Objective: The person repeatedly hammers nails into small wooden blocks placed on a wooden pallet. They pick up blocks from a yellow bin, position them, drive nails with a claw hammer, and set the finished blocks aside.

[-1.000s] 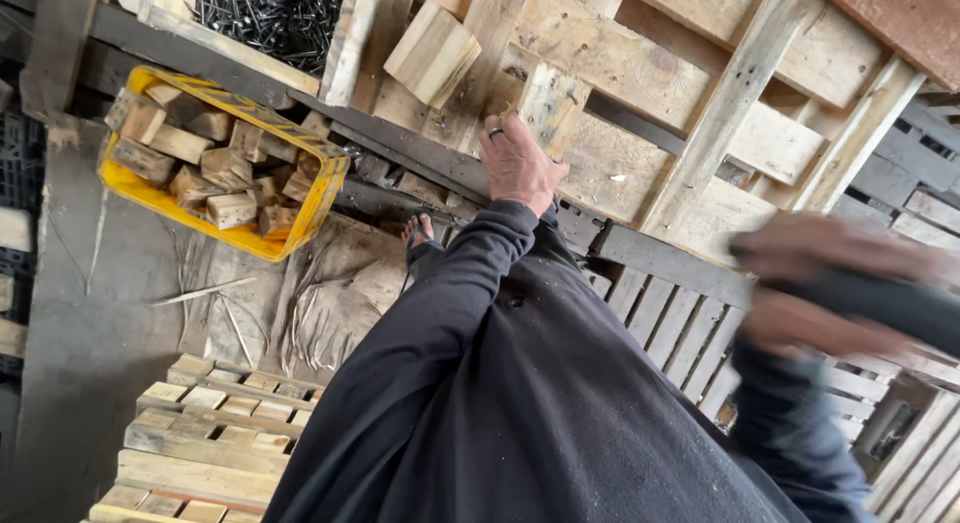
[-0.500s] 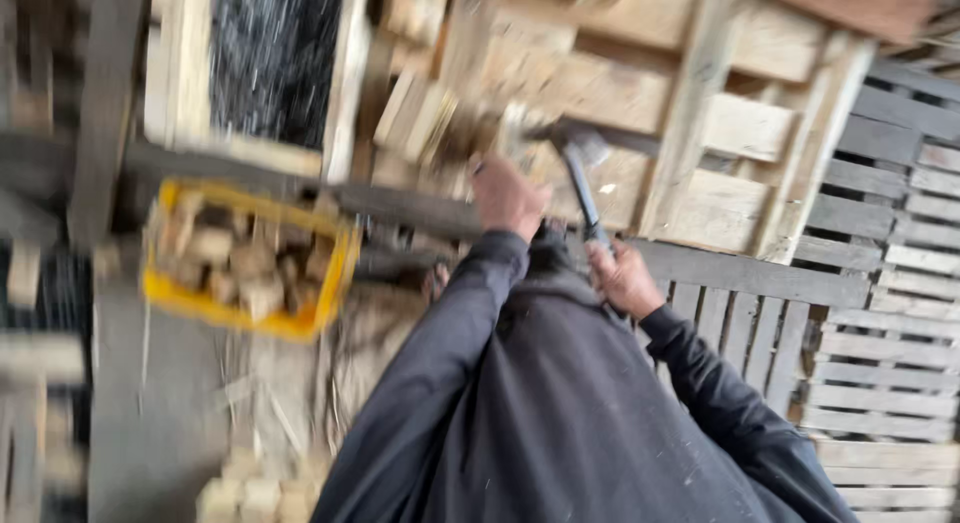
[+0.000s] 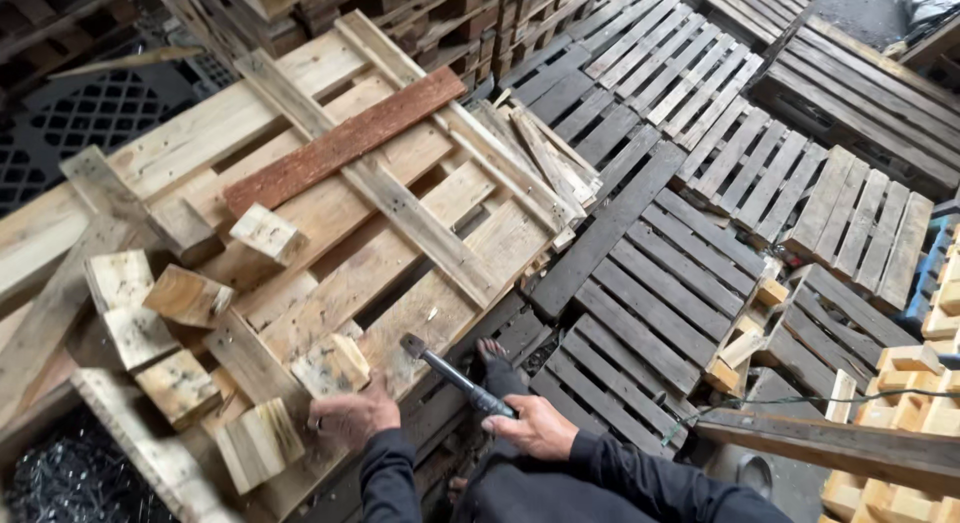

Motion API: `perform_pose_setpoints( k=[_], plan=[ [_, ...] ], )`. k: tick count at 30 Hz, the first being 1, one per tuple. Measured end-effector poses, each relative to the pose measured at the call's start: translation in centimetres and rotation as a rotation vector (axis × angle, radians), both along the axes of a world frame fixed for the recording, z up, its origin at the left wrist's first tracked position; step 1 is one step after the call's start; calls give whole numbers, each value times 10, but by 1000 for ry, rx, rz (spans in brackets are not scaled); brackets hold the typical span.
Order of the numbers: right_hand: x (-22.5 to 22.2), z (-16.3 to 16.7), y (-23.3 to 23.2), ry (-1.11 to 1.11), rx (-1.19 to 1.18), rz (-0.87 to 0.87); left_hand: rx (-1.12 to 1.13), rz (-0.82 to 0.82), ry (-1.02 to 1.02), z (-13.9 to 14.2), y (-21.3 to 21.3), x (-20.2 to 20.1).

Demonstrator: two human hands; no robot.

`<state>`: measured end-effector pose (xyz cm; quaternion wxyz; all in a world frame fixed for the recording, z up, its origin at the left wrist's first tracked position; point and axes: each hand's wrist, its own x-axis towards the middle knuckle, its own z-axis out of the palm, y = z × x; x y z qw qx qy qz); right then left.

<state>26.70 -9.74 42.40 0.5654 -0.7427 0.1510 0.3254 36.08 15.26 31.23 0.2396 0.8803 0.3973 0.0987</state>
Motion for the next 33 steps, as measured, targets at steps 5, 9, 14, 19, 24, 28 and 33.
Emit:
perform_pose_setpoints(
  k=[5, 9, 14, 19, 24, 28, 33],
  plan=[
    [37, -14, -13, -59, -162, 61, -15, 25, 114, -20, 4, 0],
    [110, -32, -17, -341, -302, 252, -147, 64, 22, -13, -2, 1],
    [212, -85, -27, -734, -540, 550, -322, 144, 27, 2, -8, 4],
    [253, -136, -38, -513, -520, 697, -354, 203, -44, -7, -13, 3],
    [242, -155, -53, -871, -483, 735, -371, 178, -180, -28, -15, 6],
    [237, -152, -53, -796, -377, 789, -310, 149, -66, -37, -3, 3],
    [236, -157, -51, -835, -286, 708, -457, 122, -281, -36, 10, -3]
  ],
)
